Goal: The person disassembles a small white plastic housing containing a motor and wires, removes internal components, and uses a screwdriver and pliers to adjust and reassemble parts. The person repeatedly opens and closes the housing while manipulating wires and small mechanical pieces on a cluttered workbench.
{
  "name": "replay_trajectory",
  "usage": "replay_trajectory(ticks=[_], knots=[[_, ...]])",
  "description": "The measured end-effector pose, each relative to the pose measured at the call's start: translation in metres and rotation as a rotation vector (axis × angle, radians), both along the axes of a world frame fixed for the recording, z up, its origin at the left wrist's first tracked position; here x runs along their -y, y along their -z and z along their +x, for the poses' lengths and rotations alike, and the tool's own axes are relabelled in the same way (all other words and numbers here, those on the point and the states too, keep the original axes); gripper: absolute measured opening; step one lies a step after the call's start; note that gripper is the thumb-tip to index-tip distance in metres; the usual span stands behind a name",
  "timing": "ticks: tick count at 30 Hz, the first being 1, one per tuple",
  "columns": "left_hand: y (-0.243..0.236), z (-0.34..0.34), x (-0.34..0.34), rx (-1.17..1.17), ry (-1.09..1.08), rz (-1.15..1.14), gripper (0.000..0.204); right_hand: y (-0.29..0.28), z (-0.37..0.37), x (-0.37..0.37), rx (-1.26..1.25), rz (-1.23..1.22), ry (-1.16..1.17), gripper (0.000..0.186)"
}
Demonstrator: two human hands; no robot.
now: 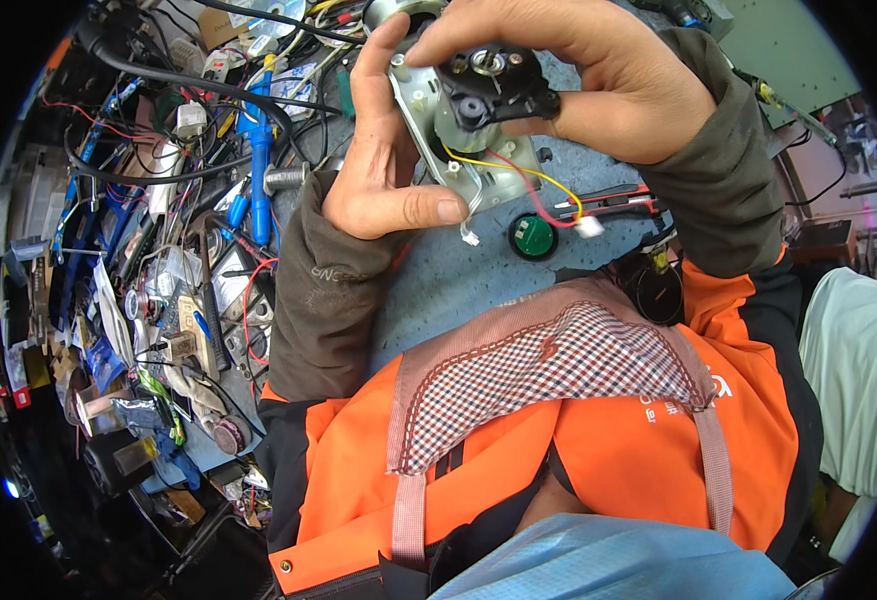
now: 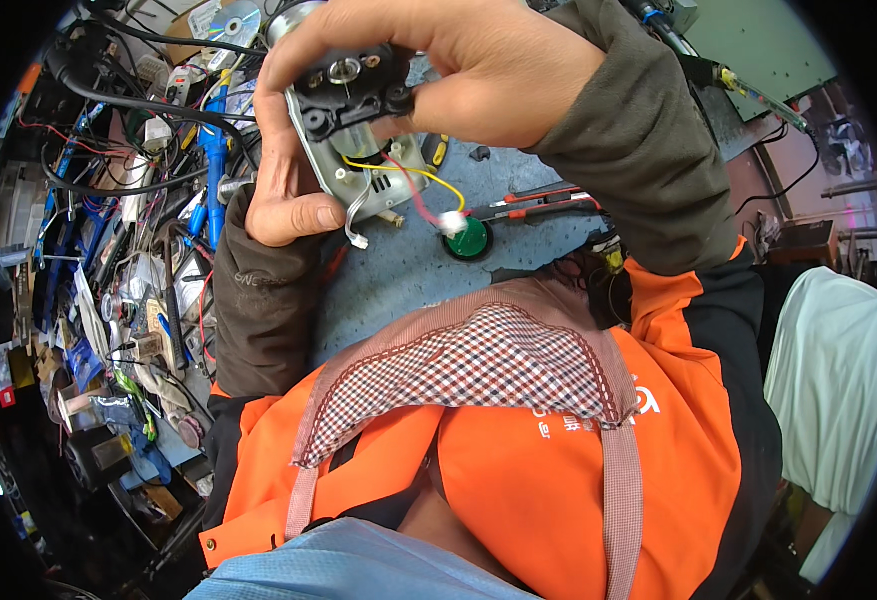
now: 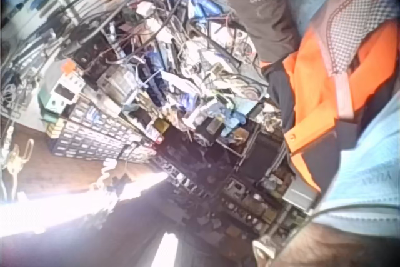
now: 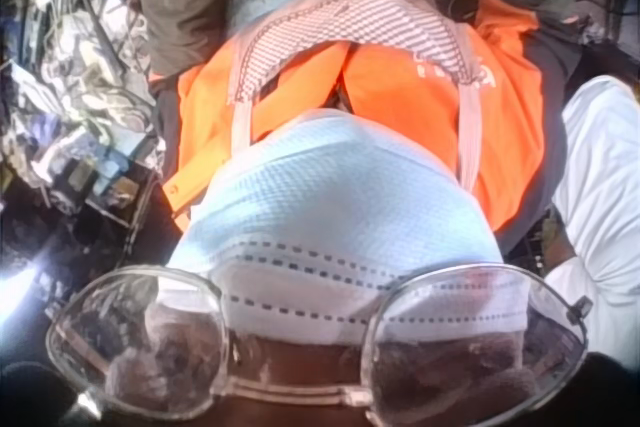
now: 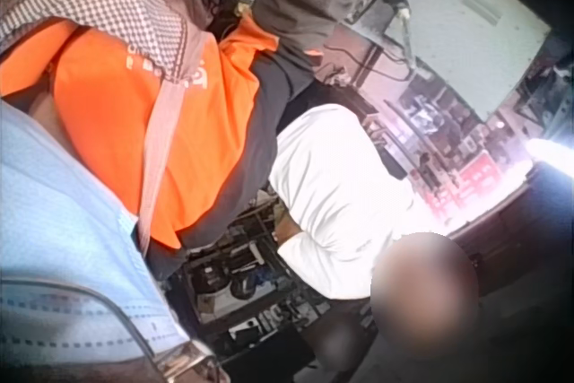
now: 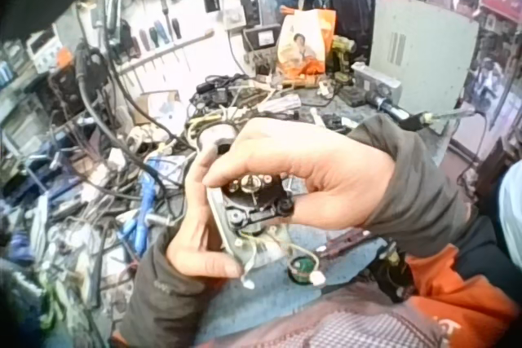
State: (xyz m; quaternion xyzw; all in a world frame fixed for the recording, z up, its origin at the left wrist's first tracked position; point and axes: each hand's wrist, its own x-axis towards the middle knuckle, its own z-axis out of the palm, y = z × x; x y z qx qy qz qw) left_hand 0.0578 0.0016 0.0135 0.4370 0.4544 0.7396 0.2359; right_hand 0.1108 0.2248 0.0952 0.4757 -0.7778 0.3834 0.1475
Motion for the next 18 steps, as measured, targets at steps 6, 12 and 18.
replay_trajectory(ticks=[6,12,18], knots=[[0.001,0.003,0.000,0.027,-0.078,-0.047,0.142,0.004,0.000,0.004,0.057,0.067,0.017,0.074],[-0.001,0.002,-0.002,0.034,-0.102,-0.041,0.139,0.002,0.001,0.011,0.100,0.123,0.056,0.071],[0.004,-0.004,-0.002,-0.051,-0.135,-0.031,0.137,-0.002,-0.015,0.008,-0.005,0.138,-0.099,0.065]])
